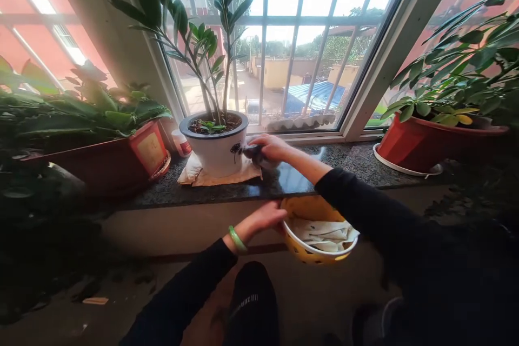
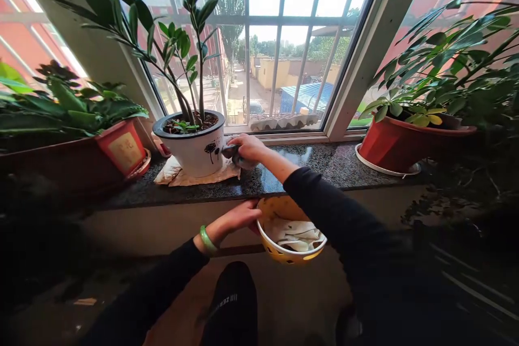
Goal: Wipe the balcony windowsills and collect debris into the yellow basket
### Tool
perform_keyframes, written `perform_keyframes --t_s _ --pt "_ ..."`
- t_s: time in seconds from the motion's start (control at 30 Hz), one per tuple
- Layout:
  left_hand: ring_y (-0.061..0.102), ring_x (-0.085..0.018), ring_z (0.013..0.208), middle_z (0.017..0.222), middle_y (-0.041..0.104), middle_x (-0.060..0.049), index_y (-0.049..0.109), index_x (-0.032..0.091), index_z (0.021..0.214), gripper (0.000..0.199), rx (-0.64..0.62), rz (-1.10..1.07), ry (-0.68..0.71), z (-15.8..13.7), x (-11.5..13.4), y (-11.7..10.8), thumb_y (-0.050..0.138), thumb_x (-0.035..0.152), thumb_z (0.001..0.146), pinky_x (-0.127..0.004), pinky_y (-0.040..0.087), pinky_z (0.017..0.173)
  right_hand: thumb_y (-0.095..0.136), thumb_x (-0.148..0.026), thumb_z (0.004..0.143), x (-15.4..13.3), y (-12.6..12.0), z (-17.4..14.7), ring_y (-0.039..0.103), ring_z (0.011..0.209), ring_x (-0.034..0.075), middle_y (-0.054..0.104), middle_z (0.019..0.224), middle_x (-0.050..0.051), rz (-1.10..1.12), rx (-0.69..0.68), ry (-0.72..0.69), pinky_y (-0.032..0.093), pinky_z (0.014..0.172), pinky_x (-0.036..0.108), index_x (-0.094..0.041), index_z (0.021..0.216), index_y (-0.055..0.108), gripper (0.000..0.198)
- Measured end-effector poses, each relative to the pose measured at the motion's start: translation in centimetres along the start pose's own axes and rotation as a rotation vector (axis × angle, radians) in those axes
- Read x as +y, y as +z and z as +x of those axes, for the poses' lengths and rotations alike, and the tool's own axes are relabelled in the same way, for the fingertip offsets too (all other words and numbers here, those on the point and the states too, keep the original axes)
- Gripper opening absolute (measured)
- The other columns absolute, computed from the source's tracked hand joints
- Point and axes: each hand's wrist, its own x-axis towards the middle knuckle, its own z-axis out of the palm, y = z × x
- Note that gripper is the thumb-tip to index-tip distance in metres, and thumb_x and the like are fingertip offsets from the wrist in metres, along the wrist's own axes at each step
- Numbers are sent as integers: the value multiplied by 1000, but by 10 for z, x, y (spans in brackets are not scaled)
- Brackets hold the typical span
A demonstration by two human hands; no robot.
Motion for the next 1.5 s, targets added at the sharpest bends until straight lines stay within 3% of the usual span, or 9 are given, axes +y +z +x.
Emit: perform_keyframes --t_s 0.1,0.2,0.33,0.53,0.7,0.83,1.07,1.23,1.5 --pt "67 -19 60 78 70 -4 66 12 112 43 -7 -11 -22 0 0 0 55 16 71 -28 57 56 60 -13 75 -16 28 19 51 121 37 61 131 9 -185 -7 157 44 101 47 -31 122 74 51" --pt "67 -17 59 78 70 -3 65 12 115 46 5 -10 -1 2 -2 0 55 15 71 -27 56 55 59 -11 74 -8 36 -1 50 120 32 57 140 5 -238 -34 45 44 102 44 -34 126 71 58" --pt "65 -16 57 72 67 -2 64 12 112 42 21 0 -22 4 -4 0 55 15 71 -25 56 55 54 -2 68 23 9 -39 58 107 23 67 124 3 -169 -144 -204 44 98 34 -28 112 78 57" --pt "65 -17 58 79 68 -4 63 12 117 47 4 -2 -21 3 -2 0 53 14 71 -27 56 53 50 0 66 34 -32 -32 62 88 20 70 102 6 -91 -138 -101 46 85 30 -16 85 80 39" --pt "66 -17 58 78 68 -4 64 12 117 47 9 12 -12 5 -5 0 53 14 71 -27 56 53 50 -1 68 11 14 9 58 111 25 66 122 6 -121 16 -25 44 101 35 -22 115 75 58" --pt "67 -18 60 85 70 -6 61 12 122 49 25 -4 -23 6 -6 0 54 15 74 -27 56 54 46 1 68 18 37 -15 55 111 24 64 123 8 -77 15 -97 42 103 37 -21 114 74 58" --pt "65 -18 57 77 67 -5 62 10 121 49 9 43 -14 4 -3 -1 55 17 73 -28 55 54 49 0 63 58 -25 -92 58 86 18 63 92 4 -14 -178 -171 43 85 31 -18 74 73 32" --pt "64 -18 58 83 69 -5 61 12 124 52 9 41 23 3 -5 -2 55 19 73 -30 56 55 47 4 65 7 -27 -59 58 89 19 62 93 5 26 19 -270 43 85 30 -15 82 74 37" --pt "65 -18 62 92 73 -7 60 15 130 56 34 56 39 7 -9 -4 56 20 75 -30 56 61 47 1 75 -28 32 -48 53 94 21 63 105 7 -179 -92 -429 44 90 34 -23 110 75 51"
